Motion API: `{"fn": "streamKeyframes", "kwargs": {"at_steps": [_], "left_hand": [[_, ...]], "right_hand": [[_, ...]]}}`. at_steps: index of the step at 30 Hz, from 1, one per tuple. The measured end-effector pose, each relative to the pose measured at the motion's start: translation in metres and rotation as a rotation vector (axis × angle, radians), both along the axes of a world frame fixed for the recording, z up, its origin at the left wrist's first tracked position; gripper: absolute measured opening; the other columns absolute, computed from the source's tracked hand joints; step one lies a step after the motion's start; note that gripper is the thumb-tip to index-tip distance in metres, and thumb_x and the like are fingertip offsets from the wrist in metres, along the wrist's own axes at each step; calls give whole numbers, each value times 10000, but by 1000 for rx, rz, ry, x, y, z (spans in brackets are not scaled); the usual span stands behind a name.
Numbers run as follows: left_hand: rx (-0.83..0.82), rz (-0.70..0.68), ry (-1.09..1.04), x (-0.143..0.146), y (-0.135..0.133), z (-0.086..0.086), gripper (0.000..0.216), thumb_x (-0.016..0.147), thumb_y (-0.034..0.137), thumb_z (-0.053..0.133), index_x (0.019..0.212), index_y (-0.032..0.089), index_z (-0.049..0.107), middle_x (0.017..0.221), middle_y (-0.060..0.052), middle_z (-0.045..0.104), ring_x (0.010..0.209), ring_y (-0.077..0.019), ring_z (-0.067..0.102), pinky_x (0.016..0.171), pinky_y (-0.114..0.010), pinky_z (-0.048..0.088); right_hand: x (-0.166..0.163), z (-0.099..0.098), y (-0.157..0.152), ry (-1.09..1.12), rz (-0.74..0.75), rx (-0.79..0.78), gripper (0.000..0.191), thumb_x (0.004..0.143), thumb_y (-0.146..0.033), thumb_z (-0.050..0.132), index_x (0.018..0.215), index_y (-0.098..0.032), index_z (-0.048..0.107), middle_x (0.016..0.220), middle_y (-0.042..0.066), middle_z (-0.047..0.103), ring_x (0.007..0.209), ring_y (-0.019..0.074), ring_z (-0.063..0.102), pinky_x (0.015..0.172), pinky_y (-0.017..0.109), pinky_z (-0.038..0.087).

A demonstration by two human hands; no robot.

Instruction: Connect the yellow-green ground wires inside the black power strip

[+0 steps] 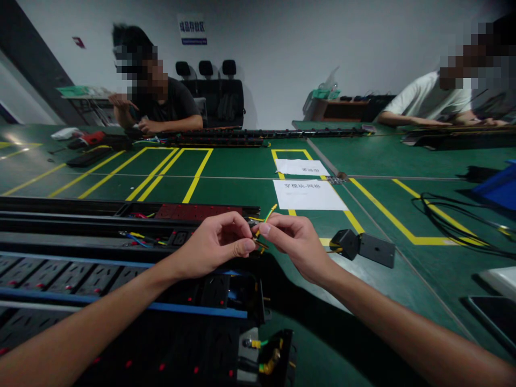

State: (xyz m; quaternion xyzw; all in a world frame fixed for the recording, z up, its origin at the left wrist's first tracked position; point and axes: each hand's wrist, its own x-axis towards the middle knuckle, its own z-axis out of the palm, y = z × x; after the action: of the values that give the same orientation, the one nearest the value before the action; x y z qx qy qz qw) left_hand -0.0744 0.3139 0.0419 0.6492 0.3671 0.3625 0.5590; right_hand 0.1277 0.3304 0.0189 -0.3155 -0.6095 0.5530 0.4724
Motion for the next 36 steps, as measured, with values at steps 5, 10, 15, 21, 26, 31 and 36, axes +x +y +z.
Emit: {"fn": "streamKeyframes", "kwargs": {"at_steps": [5, 10, 15, 21, 26, 31, 36], "left_hand": [[3, -3, 5, 0, 0, 0, 247, 837, 310, 771, 872, 139, 596, 745, 15, 648, 682, -83, 594, 645, -208, 461], [-2, 0, 4, 0, 0, -1, 246, 831, 303, 777, 879, 139, 600, 754, 13, 652, 689, -85, 603, 654, -211, 474], [-17, 5, -5, 0, 0, -1, 254, 822, 309, 780, 905, 140, 611, 765, 3, 670, 688, -93, 614, 658, -225, 494], [-29, 18, 21, 1, -1, 1, 267, 813, 337, 783, 889, 146, 612, 752, 2, 666, 678, -100, 611, 649, -232, 497], [-28, 28, 37, 1, 0, 0, 285, 806, 360, 785, 887, 150, 612, 741, 3, 664, 669, -105, 612, 640, -233, 495], [-16, 31, 40, 2, 0, 1, 280, 812, 365, 781, 884, 152, 614, 731, 7, 664, 658, -100, 605, 633, -224, 487], [5, 90, 54, 3, 0, 3, 276, 818, 355, 771, 954, 148, 650, 788, -6, 693, 664, -104, 618, 640, -230, 506]], "right_hand": [[0, -1, -1, 10, 13, -10, 181, 863, -333, 736, 741, -201, 759, 655, -13, 630, 633, 109, 533, 590, 253, 385], [1, -1, -1, 19, 27, -29, 184, 860, -342, 739, 746, -199, 760, 655, -9, 639, 625, 110, 533, 580, 254, 385], [0, 0, -1, 10, 23, -44, 196, 854, -360, 736, 756, -191, 756, 652, -6, 640, 615, 113, 531, 557, 253, 372], [-1, 0, -2, -23, 19, -56, 230, 844, -401, 732, 751, -191, 747, 665, 3, 648, 612, 119, 532, 531, 253, 356], [-1, 1, -2, -38, 13, -69, 258, 831, -431, 735, 745, -188, 744, 654, 6, 636, 605, 121, 523, 523, 254, 352], [0, 2, -2, -20, 25, -54, 259, 845, -407, 733, 714, -182, 731, 634, 1, 623, 594, 115, 511, 537, 255, 362], [-1, -2, 0, 29, -14, -92, 235, 822, -411, 759, 816, -176, 760, 683, 7, 642, 597, 110, 501, 526, 249, 352]]}}
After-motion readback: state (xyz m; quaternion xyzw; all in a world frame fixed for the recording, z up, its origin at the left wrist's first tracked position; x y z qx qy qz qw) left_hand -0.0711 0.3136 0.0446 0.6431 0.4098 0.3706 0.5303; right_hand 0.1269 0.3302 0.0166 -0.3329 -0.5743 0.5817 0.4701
